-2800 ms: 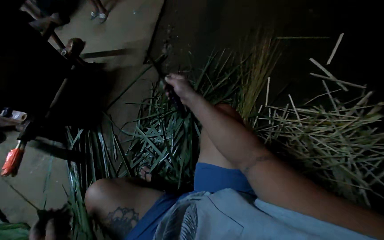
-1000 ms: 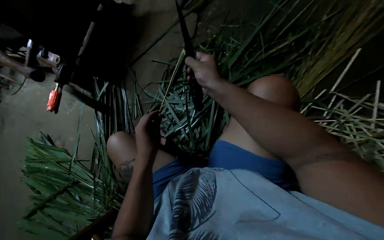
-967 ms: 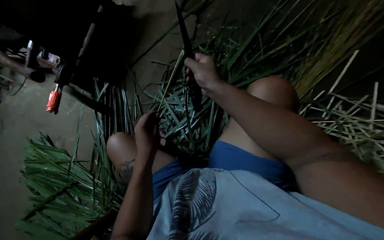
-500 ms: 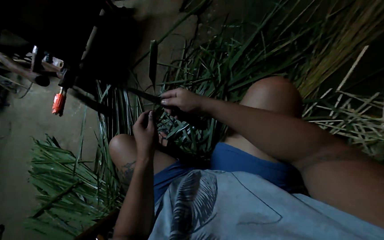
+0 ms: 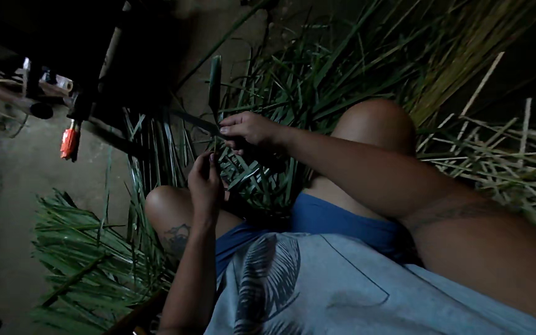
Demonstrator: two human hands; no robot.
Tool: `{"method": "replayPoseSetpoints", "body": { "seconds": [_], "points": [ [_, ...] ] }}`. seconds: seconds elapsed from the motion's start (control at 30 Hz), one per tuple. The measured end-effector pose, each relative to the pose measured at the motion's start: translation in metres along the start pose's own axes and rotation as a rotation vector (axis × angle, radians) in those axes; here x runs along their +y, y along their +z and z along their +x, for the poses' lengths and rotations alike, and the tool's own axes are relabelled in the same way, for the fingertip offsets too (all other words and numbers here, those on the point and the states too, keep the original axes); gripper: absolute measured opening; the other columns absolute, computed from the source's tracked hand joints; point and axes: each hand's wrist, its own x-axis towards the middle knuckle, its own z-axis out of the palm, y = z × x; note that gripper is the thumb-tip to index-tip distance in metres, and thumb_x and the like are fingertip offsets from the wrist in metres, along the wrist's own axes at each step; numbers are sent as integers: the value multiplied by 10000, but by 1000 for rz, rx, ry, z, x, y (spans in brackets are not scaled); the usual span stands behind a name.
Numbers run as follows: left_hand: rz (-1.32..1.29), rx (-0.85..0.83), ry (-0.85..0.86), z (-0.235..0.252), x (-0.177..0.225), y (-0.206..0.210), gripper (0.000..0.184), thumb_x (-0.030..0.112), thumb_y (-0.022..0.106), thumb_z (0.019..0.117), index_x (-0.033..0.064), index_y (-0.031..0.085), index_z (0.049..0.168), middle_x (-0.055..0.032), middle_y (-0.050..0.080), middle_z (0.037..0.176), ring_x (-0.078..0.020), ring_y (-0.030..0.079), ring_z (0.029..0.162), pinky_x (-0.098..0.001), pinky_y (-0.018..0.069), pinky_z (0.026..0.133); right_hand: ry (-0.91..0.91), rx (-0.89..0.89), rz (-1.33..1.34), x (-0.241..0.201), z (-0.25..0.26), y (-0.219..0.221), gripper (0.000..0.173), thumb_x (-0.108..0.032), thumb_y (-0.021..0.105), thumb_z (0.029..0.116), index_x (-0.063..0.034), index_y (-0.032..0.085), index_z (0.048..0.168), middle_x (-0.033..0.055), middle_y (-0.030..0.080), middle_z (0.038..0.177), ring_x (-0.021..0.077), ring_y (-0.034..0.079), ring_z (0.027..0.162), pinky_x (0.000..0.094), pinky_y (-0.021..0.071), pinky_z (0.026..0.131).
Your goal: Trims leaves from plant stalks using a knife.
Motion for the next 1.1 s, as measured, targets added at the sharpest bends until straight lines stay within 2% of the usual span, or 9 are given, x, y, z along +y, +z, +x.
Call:
{"method": "replayPoseSetpoints", "body": {
  "seconds": [0.07, 0.23, 0.33, 0.43, 0.57, 0.77, 0.97, 1.03, 1.1],
  "points": [
    [18, -14, 0, -2, -1, 0, 225, 209, 512, 1087, 76, 658, 1193, -42, 666, 902, -92, 600, 672, -267, 531, 622, 7, 3, -11, 0, 1, -3, 256, -195, 433, 1118, -32, 590, 1239, 38, 561, 746, 104, 561, 569, 226, 510, 516],
    [27, -27, 10, -6, -3, -3, 207, 202, 522, 1084, 80, 671, 1160, -30, 650, 845, -82, 584, 638, -247, 519, 591, 43, 50, 11, -2, 0, -1, 262, -202, 436, 1117, -29, 599, 1229, 51, 576, 741, 114, 565, 542, 234, 513, 486],
    [45, -55, 15, -9, -5, -6, 209, 185, 520, 1082, 75, 664, 1186, -42, 657, 874, -92, 590, 647, -264, 527, 599, 48, 52, -23, -3, 1, -2, 269, -209, 423, 1121, -40, 606, 1222, 45, 583, 764, 108, 572, 566, 228, 516, 506],
    [81, -65, 18, -12, -7, -6, 205, 179, 525, 1079, 75, 656, 1197, -48, 685, 934, -91, 626, 704, -272, 553, 654, 48, 67, -25, -3, 2, -4, 282, -208, 413, 1124, -34, 612, 1221, 47, 581, 761, 108, 571, 572, 228, 513, 517],
    [129, -84, 36, -20, -18, -7, 209, 150, 543, 1065, 59, 654, 1217, -63, 705, 973, -105, 660, 744, -295, 579, 690, 50, 184, -8, -10, 2, -12, 249, -207, 456, 1111, -31, 598, 1213, 50, 588, 788, 115, 582, 590, 231, 527, 529],
    [172, -109, 72, -33, -29, -13, 212, 126, 560, 1047, 68, 662, 1223, -52, 701, 956, -97, 652, 741, -294, 576, 685, 45, 268, 24, -20, 0, -24, 304, -215, 467, 1108, -47, 581, 1334, 56, 616, 828, 125, 602, 613, 243, 539, 537],
    [185, -122, 62, -42, -33, -25, 234, 94, 545, 1037, 80, 660, 1239, -43, 697, 973, -87, 644, 756, -280, 565, 697, 18, 353, 29, -28, 1, -35, 313, -233, 447, 1108, -78, 581, 1344, 38, 592, 816, 112, 570, 573, 245, 528, 515],
    [165, -127, 33, -47, -37, -28, 214, 120, 541, 1049, 65, 665, 1215, -49, 707, 995, -84, 657, 789, -282, 573, 727, -24, 413, 103, -31, 4, -45, 259, -223, 489, 1090, -73, 605, 1266, 23, 595, 781, 101, 572, 559, 239, 531, 506],
    [114, -100, -7, -51, -40, -28, 204, 139, 535, 1060, 53, 670, 1186, -37, 700, 977, -66, 654, 779, -253, 569, 715, -70, 437, 118, -34, 6, -59, 256, -205, 461, 1102, -73, 616, 1256, 22, 600, 791, 98, 572, 567, 225, 522, 507]
  ]
}}
